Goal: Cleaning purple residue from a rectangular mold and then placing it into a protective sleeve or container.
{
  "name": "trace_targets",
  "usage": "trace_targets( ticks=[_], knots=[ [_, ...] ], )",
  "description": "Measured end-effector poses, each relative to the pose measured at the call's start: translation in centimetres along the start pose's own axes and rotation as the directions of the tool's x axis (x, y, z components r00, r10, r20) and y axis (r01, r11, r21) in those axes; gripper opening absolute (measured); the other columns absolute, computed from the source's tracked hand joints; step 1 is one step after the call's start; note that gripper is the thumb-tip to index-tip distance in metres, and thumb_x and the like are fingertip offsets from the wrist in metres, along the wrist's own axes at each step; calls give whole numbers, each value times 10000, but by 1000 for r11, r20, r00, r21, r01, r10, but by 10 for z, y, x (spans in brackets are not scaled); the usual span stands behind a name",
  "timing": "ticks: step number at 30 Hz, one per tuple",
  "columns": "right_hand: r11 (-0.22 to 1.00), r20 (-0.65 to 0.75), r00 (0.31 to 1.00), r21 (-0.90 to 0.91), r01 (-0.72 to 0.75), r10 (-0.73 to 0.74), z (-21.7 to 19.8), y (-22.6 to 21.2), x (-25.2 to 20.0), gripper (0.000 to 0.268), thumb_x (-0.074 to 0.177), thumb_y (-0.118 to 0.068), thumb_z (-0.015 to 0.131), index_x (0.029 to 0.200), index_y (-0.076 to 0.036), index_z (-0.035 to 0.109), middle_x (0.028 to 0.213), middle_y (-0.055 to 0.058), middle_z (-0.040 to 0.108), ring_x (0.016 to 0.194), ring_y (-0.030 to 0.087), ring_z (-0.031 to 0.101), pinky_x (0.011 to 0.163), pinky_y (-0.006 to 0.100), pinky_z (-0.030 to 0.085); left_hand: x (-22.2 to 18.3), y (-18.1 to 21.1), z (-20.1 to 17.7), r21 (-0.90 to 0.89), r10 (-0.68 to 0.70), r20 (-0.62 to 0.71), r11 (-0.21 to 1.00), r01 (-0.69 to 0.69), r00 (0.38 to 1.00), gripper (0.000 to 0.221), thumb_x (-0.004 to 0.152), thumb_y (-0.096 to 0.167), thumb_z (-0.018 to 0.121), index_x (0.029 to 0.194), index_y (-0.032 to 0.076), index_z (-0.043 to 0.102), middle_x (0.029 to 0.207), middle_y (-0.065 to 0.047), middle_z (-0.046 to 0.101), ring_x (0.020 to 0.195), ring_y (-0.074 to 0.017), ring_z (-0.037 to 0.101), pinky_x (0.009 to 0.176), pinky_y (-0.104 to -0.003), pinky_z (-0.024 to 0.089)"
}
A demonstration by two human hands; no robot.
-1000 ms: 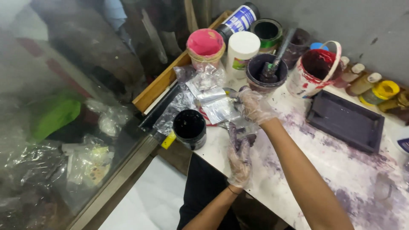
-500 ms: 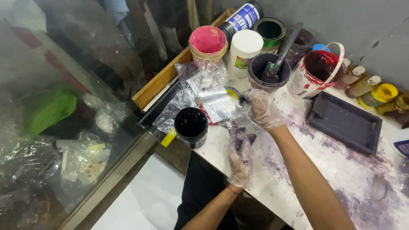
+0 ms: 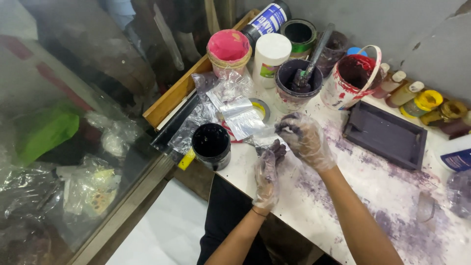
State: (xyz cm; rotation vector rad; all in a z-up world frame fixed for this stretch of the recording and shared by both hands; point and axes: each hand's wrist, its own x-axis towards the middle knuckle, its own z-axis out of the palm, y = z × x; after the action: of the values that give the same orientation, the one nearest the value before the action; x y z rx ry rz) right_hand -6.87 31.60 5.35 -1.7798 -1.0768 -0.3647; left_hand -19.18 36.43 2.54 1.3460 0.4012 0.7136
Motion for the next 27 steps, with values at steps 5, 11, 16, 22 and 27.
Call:
trace_targets(
  ticks=[5, 11, 16, 22, 27],
  knots=[
    [998, 204, 979, 68, -13, -1, -11, 16, -32, 78, 808, -201, 817, 844, -165, 758, 900, 69, 718, 867, 257, 713, 727, 365, 592, 11, -53, -8, -345, -292, -14, 899, 270, 956, 514, 1036, 352, 463, 1346, -15, 645, 1145, -218, 719, 1088, -265, 691, 978, -378, 562],
    [995, 308, 949, -96, -42, 70, -23, 8, -67, 136, 845, -238, 756, 966, -233, 820, 916, 104, 737, 849, 336, 711, 732, 422, 581, 19, -100, -12, -554, -595, 89, 637, 536, 799, 506, 989, 229, 619, 1342, -133, 595, 1185, -228, 657, 1139, -239, 618, 1006, -359, 522],
    [857, 417, 759, -113, -502, 500, -64, -14, -53, 207, 710, -187, 831, 910, -136, 813, 845, 154, 766, 801, 326, 727, 735, 413, 581, 9, -29, 6, -92, -479, -214, 878, 470, 852, 334, 767, 249, 875, 1021, 56, 775, 824, -101, 778, 749, -160, 747, 639, -307, 612],
    [875, 356, 800, -176, -451, 483, -79, 49, -118, 286, 675, -135, 864, 949, -209, 837, 1009, 186, 734, 857, 388, 737, 751, 451, 597, 29, -250, -38, 199, -185, -160, 956, 216, 970, 305, 780, 56, 797, 1051, -58, 720, 867, -231, 758, 907, -274, 745, 724, -404, 589],
    [883, 173, 866, -89, -461, 470, -95, 51, -132, 294, 737, -91, 803, 997, -223, 840, 1072, 147, 728, 864, 347, 747, 744, 417, 591, 50, -361, -51, 271, -190, -138, 937, 221, 972, 389, 814, 84, 827, 1159, -45, 699, 950, -245, 755, 932, -324, 744, 751, -381, 629]
  ],
)
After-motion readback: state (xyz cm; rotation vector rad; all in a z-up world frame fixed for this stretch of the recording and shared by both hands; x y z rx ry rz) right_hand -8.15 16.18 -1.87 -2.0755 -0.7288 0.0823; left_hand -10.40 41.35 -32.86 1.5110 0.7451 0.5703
